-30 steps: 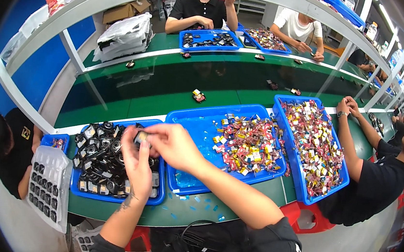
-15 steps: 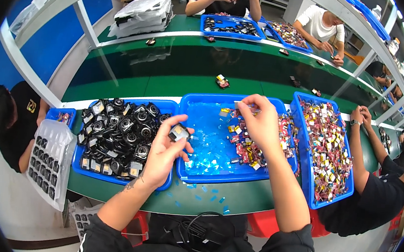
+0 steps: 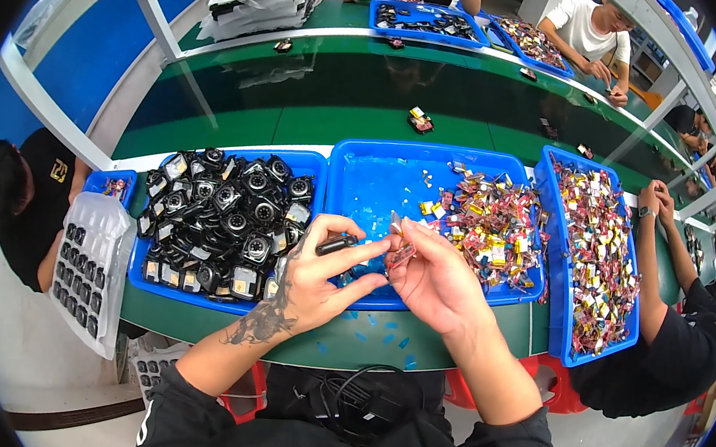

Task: Manually assembling small electronic components at a factory workbench.

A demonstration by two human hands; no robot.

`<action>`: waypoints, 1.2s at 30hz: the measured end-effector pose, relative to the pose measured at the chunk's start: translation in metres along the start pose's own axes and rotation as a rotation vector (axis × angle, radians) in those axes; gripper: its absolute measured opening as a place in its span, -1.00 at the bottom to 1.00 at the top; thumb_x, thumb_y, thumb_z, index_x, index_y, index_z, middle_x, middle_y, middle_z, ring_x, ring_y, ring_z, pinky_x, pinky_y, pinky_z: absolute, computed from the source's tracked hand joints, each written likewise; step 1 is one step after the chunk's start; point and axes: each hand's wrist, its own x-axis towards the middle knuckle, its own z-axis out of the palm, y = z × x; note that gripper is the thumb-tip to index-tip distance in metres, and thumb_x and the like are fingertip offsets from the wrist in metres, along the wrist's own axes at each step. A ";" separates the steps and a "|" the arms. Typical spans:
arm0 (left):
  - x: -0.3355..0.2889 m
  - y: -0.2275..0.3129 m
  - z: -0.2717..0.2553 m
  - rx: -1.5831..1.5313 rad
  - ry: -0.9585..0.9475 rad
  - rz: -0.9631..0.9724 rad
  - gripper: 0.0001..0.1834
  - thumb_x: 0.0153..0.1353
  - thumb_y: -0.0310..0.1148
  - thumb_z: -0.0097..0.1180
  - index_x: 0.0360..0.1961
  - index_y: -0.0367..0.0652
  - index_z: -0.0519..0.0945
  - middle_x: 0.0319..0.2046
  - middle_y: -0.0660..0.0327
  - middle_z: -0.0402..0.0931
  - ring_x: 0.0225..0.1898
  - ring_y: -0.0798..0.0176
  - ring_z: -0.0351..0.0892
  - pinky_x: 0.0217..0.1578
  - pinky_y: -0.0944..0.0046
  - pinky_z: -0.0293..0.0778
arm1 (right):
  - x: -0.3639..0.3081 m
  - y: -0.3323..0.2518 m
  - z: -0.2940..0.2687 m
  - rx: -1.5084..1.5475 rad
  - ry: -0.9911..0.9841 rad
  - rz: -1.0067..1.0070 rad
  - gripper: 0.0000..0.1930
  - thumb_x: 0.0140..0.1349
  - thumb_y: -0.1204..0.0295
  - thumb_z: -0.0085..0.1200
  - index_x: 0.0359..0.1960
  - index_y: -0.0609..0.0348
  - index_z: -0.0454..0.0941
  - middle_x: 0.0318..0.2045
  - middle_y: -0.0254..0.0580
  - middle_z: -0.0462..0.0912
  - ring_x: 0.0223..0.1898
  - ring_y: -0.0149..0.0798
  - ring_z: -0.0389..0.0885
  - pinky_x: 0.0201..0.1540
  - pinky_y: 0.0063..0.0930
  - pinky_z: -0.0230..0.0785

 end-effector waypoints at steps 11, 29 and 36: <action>0.003 0.006 -0.007 -0.519 -0.090 -0.146 -0.79 0.00 -0.52 0.35 -0.28 -0.08 0.76 -0.18 0.23 0.48 -0.20 0.38 0.49 -0.31 0.40 0.46 | -0.025 0.049 -0.004 0.461 -0.016 0.071 -0.77 0.43 0.32 -0.07 -0.07 0.22 0.49 -0.33 -0.27 0.58 -0.36 -0.46 0.53 -0.46 -0.69 0.36; -0.004 0.006 0.005 -0.894 -0.060 -0.531 -0.92 0.14 -0.53 0.25 -0.38 -0.34 0.66 -0.20 0.19 0.49 -0.38 0.50 0.44 -0.37 0.48 0.37 | -0.040 0.046 0.008 -0.903 0.197 -0.699 -0.71 0.16 0.69 0.18 -0.09 0.36 0.44 -0.28 -0.20 0.60 -0.23 -0.41 0.62 -0.21 -0.56 0.57; -0.002 0.010 -0.002 -0.313 -0.093 -0.264 -0.89 -0.02 -0.46 0.34 -0.41 -0.16 0.69 -0.16 0.18 0.47 -0.27 0.31 0.55 -0.29 0.35 0.48 | -0.029 0.007 0.016 -1.051 0.020 -0.390 -0.91 0.27 0.54 0.11 -0.25 0.31 0.57 -0.34 -0.26 0.60 -0.29 -0.50 0.58 -0.35 -0.64 0.45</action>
